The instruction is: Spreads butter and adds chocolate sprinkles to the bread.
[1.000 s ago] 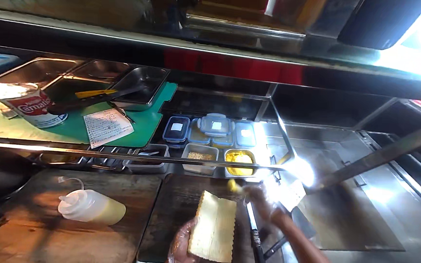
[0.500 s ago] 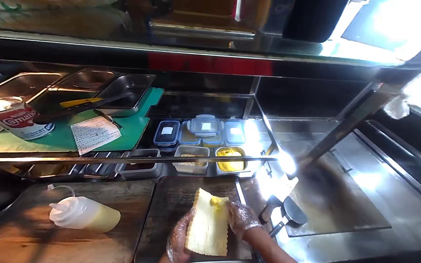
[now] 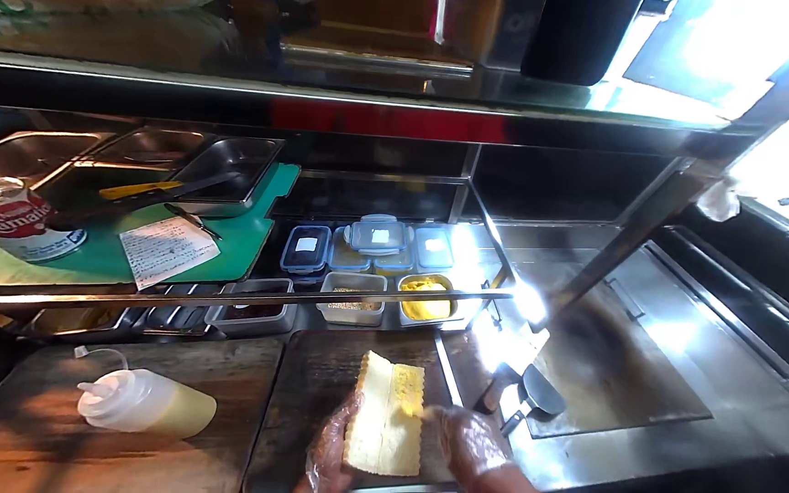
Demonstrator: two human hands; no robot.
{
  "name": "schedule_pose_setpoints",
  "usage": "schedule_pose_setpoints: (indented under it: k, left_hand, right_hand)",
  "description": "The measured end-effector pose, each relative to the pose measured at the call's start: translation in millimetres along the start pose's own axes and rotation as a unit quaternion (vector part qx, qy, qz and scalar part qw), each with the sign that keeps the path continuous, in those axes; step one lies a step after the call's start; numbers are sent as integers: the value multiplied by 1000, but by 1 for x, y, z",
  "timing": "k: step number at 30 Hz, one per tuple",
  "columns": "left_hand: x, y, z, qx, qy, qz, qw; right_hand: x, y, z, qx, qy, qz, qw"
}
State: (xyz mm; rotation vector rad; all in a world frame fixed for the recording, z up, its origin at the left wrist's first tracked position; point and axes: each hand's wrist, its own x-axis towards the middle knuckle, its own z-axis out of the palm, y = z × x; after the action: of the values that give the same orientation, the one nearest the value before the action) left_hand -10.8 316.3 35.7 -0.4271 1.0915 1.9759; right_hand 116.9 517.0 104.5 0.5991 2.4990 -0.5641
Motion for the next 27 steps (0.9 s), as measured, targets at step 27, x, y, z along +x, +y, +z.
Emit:
schedule_pose_setpoints:
  k: [27]
  left_hand:
    - [-2, -8, 11, 38, 47, 31, 998]
  right_hand:
    - [-56, -36, 53, 240, -77, -11, 968]
